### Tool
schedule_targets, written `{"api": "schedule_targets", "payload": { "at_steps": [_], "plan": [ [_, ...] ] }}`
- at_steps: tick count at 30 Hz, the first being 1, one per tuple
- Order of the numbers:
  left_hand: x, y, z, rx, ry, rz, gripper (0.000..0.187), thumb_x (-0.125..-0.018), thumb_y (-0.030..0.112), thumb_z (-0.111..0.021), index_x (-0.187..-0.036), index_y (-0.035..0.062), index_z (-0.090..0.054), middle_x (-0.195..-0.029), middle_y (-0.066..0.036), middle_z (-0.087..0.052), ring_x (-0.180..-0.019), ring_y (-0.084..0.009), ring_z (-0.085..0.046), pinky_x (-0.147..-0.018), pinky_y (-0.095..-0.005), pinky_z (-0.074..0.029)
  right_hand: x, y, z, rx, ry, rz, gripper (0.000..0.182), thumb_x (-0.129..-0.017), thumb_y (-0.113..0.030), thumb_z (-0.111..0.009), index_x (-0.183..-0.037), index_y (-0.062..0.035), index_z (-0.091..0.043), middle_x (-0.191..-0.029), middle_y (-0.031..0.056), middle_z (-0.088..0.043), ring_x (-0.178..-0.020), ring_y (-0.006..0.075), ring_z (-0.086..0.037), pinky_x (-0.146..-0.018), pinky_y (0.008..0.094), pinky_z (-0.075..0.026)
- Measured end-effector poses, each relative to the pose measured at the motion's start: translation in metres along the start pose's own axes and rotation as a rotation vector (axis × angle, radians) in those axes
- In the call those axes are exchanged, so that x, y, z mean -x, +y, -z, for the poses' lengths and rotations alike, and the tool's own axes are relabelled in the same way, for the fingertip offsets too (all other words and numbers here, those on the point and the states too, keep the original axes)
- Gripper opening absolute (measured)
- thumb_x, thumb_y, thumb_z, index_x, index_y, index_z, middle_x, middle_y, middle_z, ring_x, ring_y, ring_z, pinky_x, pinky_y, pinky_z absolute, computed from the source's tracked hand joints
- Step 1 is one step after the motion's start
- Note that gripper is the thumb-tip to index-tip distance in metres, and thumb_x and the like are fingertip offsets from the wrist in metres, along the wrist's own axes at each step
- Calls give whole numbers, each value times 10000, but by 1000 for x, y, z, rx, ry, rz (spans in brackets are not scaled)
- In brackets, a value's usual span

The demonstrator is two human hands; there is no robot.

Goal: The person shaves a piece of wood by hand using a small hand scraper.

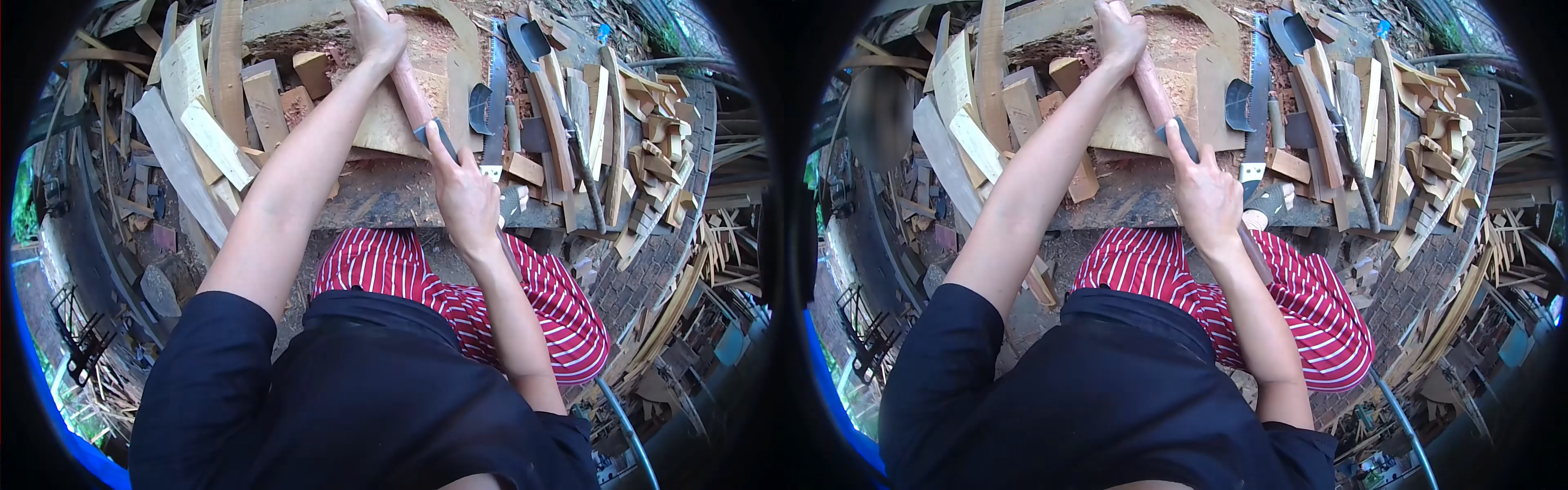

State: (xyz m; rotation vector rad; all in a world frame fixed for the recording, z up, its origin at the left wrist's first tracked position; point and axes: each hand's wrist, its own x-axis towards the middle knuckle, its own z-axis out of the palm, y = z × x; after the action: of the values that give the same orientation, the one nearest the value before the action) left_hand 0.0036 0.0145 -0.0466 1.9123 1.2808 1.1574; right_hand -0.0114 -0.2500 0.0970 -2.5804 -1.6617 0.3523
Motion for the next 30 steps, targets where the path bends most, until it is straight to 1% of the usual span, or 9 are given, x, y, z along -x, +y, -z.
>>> {"api": "schedule_targets", "payload": {
  "at_steps": [6, 10, 13, 14, 17, 18, 25, 29, 30],
  "plan": [
    [4, 0, -2, 74, -1, 9, 260, -779, 34, -530, -1029, -20, -483, -966, -231, -510, -948, -416, -530, -869, -468, -445, -17, -4, -5, 27, 113, 8, 677, -873, -64, -586, -1504, -271, -449, -851, 148, -633, -583, 324, -701, -494, 454, -569],
    [1, -4, -7, 44, 72, -25, 252, -775, 36, -529, -1017, -20, -488, -960, -229, -509, -951, -415, -528, -868, -470, -444, 4, -1, 2, 9, -13, -26, 659, -889, -69, -571, -1503, -273, -447, -840, 146, -625, -597, 332, -704, -510, 451, -575],
    [-1, 0, -1, 52, 9, -54, 248, -779, 41, -524, -1016, -27, -497, -962, -232, -517, -953, -419, -530, -871, -472, -446, 8, -1, 2, 31, -29, -55, 679, -886, -55, -573, -1514, -276, -436, -837, 140, -620, -601, 331, -705, -510, 456, -575],
    [0, 7, 5, 38, -59, 44, 249, -785, 45, -519, -1020, -33, -504, -983, -239, -521, -968, -422, -529, -884, -469, -445, 8, -2, 2, 29, -22, -55, 681, -885, -57, -575, -1514, -276, -436, -847, 140, -621, -601, 331, -705, -513, 454, -577],
    [0, 9, 4, 112, -39, 52, 246, -788, 43, -519, -1021, -36, -509, -1013, -251, -523, -981, -424, -532, -888, -468, -445, 12, 1, -4, 21, -12, -58, 675, -888, -71, -571, -1515, -282, -436, -877, 144, -623, -616, 336, -708, -529, 456, -582],
    [-1, 5, 4, 66, -18, -40, 250, -790, 43, -527, -1027, -35, -511, -1031, -255, -523, -994, -425, -533, -888, -471, -444, 12, 3, -4, -4, -5, -43, 668, -889, -75, -566, -1510, -286, -442, -892, 150, -627, -622, 339, -709, -534, 457, -583],
    [-2, -1, 1, -8, -34, -66, 250, -796, 38, -531, -1032, -41, -505, -1024, -263, -529, -1003, -443, -532, -890, -483, -444, -25, -7, -10, 0, 92, -10, 628, -894, -90, -555, -1483, -292, -470, -910, 167, -648, -598, 354, -700, -516, 462, -575],
    [0, 11, 6, 18, 16, 42, 259, -802, 50, -549, -1043, -34, -506, -1019, -258, -531, -1000, -441, -536, -884, -483, -446, 11, 1, -7, -55, 33, -37, 620, -904, -81, -538, -1490, -270, -465, -877, 161, -651, -607, 360, -704, -513, 466, -574],
    [-1, -2, -1, -3, 17, -70, 269, -808, 58, -553, -1057, -32, -510, -1029, -255, -533, -1007, -442, -537, -882, -483, -447, 7, 0, -5, -51, 8, -52, 614, -907, -78, -532, -1486, -273, -474, -885, 160, -651, -609, 357, -706, -515, 467, -576]
  ]
}}
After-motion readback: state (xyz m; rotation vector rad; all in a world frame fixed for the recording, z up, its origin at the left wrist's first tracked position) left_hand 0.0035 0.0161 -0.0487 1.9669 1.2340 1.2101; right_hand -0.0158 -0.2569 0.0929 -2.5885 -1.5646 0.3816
